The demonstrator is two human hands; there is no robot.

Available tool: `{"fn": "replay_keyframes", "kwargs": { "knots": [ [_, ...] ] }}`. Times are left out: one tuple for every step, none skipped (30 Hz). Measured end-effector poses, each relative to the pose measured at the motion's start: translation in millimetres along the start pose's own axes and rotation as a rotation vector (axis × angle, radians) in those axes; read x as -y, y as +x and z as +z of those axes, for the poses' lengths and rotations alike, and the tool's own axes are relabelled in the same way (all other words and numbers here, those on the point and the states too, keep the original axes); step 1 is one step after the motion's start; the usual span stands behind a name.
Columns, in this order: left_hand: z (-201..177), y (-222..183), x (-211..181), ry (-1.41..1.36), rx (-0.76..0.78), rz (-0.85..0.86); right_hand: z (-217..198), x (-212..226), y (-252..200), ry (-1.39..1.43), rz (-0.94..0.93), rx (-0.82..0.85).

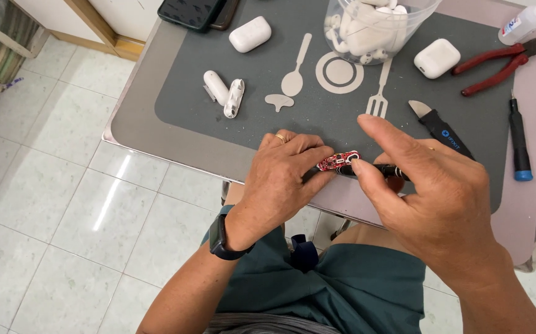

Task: The person is reassembling a small electronic device, specifically fitting a circuit board into a white plastic earbud case and using a precision screwdriver.

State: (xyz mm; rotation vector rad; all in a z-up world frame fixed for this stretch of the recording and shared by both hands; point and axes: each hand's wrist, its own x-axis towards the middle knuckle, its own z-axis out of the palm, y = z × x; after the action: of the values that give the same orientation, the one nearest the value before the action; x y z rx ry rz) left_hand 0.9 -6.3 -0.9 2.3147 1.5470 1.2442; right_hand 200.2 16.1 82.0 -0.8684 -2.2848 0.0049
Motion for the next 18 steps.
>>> {"fn": "replay_keyframes", "kwargs": {
  "knots": [
    [0, 0, 0, 0.0, 0.001, -0.001, 0, 0, 0, 0.0, 0.001, -0.001],
    [0, 0, 0, 0.001, 0.003, -0.001, 0, 0, 0, -0.001, 0.003, -0.003],
    [0, 0, 0, -0.001, 0.003, 0.0, 0, 1, 1, -0.002, 0.003, -0.002],
    [-1, 0, 0, -0.003, 0.011, -0.004, -1, 2, 2, -0.021, -0.011, 0.001],
    [-1, 0, -1, -0.005, 0.02, -0.007, -1, 2, 4, -0.04, -0.025, 0.004],
    [-1, -1, 0, -0.005, 0.02, -0.008, -1, 4, 6, -0.04, -0.026, 0.005],
    [0, -1, 0, -0.01, 0.008, -0.015, -1, 5, 8, -0.056, -0.043, 0.003],
    [1, -2, 0, -0.015, -0.004, -0.021, -1, 7, 9, -0.073, -0.059, 0.001],
    [2, -2, 1, -0.016, -0.003, -0.022, -2, 10, 14, -0.073, -0.059, 0.001],
    [3, -2, 1, -0.026, -0.014, -0.014, -2, 13, 18, -0.109, -0.09, 0.041],
    [4, -2, 2, -0.036, -0.025, -0.007, -3, 15, 22, -0.145, -0.121, 0.081],
    [2, -1, 0, -0.038, -0.023, -0.005, -3, 18, 27, -0.147, -0.118, 0.081],
    [1, 0, -2, -0.061, -0.025, -0.002, -3, 20, 32, -0.155, -0.183, 0.11],
    [-1, 2, -4, -0.086, -0.027, 0.003, -4, 22, 37, -0.164, -0.249, 0.139],
    [2, 1, -2, -0.089, -0.026, 0.005, -1, 21, 41, -0.167, -0.246, 0.139],
    [4, 0, 0, -0.043, -0.026, 0.017, 1, 19, 44, -0.155, -0.292, 0.182],
    [6, -1, 2, 0.003, -0.027, 0.028, 4, 18, 48, -0.143, -0.339, 0.224],
    [3, 1, 0, 0.002, -0.029, 0.027, 1, 19, 51, -0.143, -0.34, 0.226]
  ]
}}
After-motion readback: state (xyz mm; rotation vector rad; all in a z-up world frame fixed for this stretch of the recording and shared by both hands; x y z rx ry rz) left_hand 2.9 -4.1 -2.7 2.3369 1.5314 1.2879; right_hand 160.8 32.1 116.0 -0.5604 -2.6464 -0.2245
